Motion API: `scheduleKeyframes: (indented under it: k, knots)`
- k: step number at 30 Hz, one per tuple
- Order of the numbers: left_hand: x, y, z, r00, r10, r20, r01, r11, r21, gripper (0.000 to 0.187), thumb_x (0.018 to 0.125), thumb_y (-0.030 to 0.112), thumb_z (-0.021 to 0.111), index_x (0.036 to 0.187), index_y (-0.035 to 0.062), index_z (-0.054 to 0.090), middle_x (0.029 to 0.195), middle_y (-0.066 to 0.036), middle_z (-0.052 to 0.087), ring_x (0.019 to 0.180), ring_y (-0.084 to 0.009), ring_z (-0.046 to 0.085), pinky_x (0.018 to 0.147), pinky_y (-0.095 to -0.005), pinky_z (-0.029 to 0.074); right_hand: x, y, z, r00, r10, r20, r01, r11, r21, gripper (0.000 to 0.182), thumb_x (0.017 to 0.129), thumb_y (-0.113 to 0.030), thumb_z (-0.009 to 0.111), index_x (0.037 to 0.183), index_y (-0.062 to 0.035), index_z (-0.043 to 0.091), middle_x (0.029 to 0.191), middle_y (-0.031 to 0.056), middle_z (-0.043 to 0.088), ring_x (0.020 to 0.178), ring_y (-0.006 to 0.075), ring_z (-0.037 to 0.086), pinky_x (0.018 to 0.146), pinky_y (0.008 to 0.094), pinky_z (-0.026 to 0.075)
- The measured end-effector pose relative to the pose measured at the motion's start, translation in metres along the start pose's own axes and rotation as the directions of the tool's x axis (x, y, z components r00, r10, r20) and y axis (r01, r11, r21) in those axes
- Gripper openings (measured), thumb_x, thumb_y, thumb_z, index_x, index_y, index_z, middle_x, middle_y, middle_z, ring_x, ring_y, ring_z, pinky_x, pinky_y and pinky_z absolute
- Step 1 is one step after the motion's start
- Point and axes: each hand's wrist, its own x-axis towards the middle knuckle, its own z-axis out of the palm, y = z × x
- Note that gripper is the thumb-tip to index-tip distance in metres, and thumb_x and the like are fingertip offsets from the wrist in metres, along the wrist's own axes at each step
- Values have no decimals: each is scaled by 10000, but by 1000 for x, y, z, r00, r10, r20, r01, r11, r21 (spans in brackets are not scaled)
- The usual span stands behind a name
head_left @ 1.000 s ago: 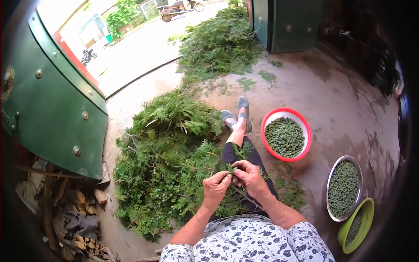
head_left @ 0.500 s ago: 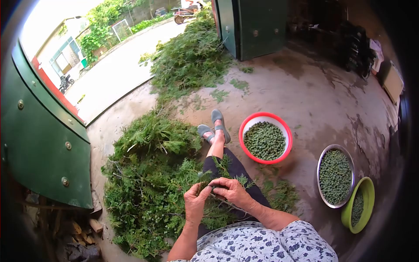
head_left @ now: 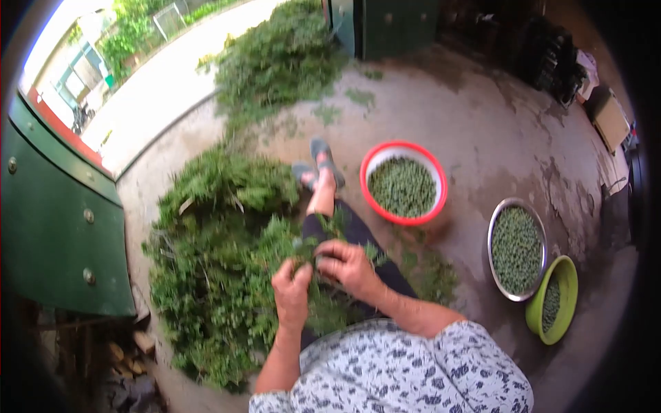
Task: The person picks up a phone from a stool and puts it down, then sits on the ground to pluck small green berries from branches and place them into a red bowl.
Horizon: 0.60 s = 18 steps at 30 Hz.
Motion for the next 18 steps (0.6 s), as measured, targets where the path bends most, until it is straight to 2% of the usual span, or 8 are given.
scheduleKeyframes:
  k: [2,5,10,12,14,16,17,18]
  knots:
    - [2,-4,4,986,-148,-72,121,948,-295,88,812,81,581,853,5,595,736,42,552,623,-29,443,541,-188,361,4,4,0,998,34,-59,-19,972,232,149,829,-62,566,965,-10,535,701,34,571,573,79,546,501,216,441]
    - [3,-14,-3,987,-150,-60,122,936,-331,76,839,81,580,871,16,602,736,43,560,616,-22,438,534,-185,355,12,9,-16,980,199,-19,-167,867,469,172,826,-33,512,997,-50,514,863,64,585,654,133,578,515,227,459]
    - [-1,-23,-1,990,-126,-64,102,951,-293,52,826,90,629,859,51,619,723,34,576,593,-35,472,542,-187,378,13,7,-23,976,216,36,-196,790,582,138,879,-142,551,988,-62,524,786,27,552,630,117,550,489,203,410]
    - [-2,-25,1,995,-85,-49,71,968,-239,80,829,101,633,878,38,622,719,39,571,594,-34,470,539,-187,377,14,6,-25,982,186,13,-170,863,475,115,870,-155,588,911,-56,546,714,-13,530,561,79,532,443,179,371]
    - [-2,-27,1,1000,-26,-2,26,994,-109,140,862,144,606,907,12,617,671,79,493,578,-7,374,493,-174,287,16,-3,-26,991,133,18,-128,899,418,107,864,-148,599,905,-49,588,700,-24,537,531,60,512,435,168,354]
    - [-3,-24,3,1000,-22,9,23,998,-56,146,864,147,603,909,9,618,664,79,486,579,-10,371,493,-178,287,18,-16,-22,1000,-17,0,17,993,120,147,866,-142,592,949,-23,619,760,-12,565,533,49,507,449,164,358]
    - [-3,-23,4,1000,-11,22,11,1000,-8,152,867,150,601,911,6,619,657,79,479,579,-13,369,492,-181,287,19,-22,-20,992,-127,2,126,986,-109,201,831,-132,618,988,-8,629,816,38,592,582,105,540,517,210,418]
    - [-4,-23,5,1000,-13,22,13,1000,-7,152,867,150,601,911,6,619,657,79,479,579,-13,369,492,-181,287,21,-20,-18,992,-125,1,125,986,-107,201,831,-132,618,988,-8,629,816,38,592,582,105,540,517,210,418]
